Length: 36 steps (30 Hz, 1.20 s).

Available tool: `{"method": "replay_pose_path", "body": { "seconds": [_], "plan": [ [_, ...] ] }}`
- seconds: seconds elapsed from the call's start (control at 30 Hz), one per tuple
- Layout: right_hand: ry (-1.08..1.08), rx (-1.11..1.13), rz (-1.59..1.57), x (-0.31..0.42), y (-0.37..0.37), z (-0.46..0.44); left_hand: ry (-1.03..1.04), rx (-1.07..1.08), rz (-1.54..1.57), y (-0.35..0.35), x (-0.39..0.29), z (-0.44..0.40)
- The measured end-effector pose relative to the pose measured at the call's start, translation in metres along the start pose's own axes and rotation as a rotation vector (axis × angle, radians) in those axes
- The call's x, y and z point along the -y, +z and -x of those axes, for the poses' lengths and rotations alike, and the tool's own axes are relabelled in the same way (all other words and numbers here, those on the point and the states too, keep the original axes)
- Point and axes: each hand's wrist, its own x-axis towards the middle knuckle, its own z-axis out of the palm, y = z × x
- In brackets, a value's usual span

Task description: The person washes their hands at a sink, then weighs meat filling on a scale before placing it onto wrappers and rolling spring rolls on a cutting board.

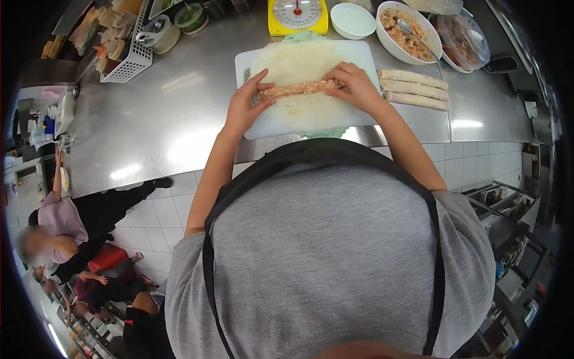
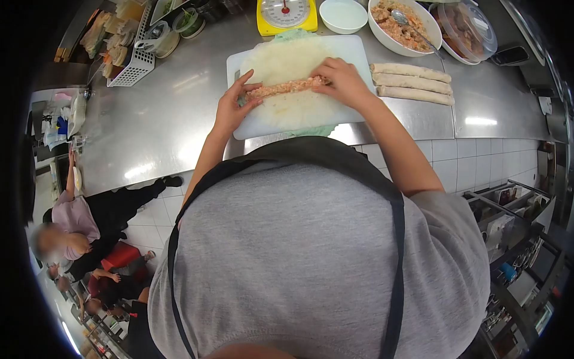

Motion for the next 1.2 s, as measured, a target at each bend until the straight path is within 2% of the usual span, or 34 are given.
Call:
{"method": "replay_pose_path", "body": {
  "seconds": [0.1, 0.2, 0.27, 0.33, 0.4, 0.5, 0.53, 0.6, 0.63, 0.7, 0.73, 0.83, 0.97, 1.07, 1.17, 1.2],
  "plan": [
    [0.053, -0.093, -0.184, -0.015, -0.005, 0.018, 0.055, -0.009, -0.060, 0.000, 0.002, 0.002],
    [0.098, -0.075, -0.284, -0.015, -0.009, 0.020, -0.027, 0.058, 0.045, 0.000, -0.005, 0.003],
    [0.096, -0.086, -0.298, -0.016, -0.010, 0.021, 0.251, -0.065, -0.366, 0.001, -0.019, 0.010],
    [0.088, -0.086, -0.314, -0.019, -0.008, 0.023, 0.233, -0.033, -0.371, 0.010, -0.023, 0.023],
    [0.211, -0.167, -0.591, -0.022, -0.007, 0.021, 0.256, 0.184, -0.570, 0.018, -0.032, 0.030],
    [0.336, -0.275, -0.612, -0.013, -0.022, 0.020, 0.295, 0.116, -0.539, 0.030, -0.031, 0.026],
    [0.336, -0.275, -0.612, -0.009, -0.026, 0.021, 0.342, 0.096, -0.573, 0.033, -0.028, 0.023],
    [0.006, -0.126, -0.224, 0.001, -0.035, 0.022, 0.382, 0.093, -0.579, 0.036, -0.024, 0.015],
    [0.003, -0.130, -0.224, 0.012, -0.039, 0.023, 0.425, 0.095, -0.581, 0.035, -0.024, 0.009],
    [-0.053, 0.047, -0.081, 0.037, -0.039, 0.025, 0.367, 0.055, -0.478, 0.030, -0.031, -0.001],
    [-0.052, 0.043, -0.080, 0.037, -0.033, 0.024, 0.310, 0.012, -0.374, 0.027, -0.034, -0.008],
    [-0.003, -0.070, 0.059, 0.034, -0.007, 0.019, 0.201, 0.021, -0.361, 0.018, -0.027, -0.028],
    [0.003, -0.120, 0.010, 0.019, 0.000, -0.004, 0.154, 0.024, -0.341, 0.017, -0.032, -0.027],
    [0.076, -0.153, -0.011, 0.012, 0.002, -0.018, 0.194, -0.012, -0.305, 0.017, -0.041, -0.018],
    [0.070, -0.099, -0.052, 0.012, -0.002, -0.024, 0.211, -0.047, -0.425, 0.015, -0.036, -0.015],
    [0.024, -0.020, -0.120, 0.010, -0.006, -0.022, 0.227, 0.009, -0.498, 0.012, -0.035, -0.013]
  ]
}}
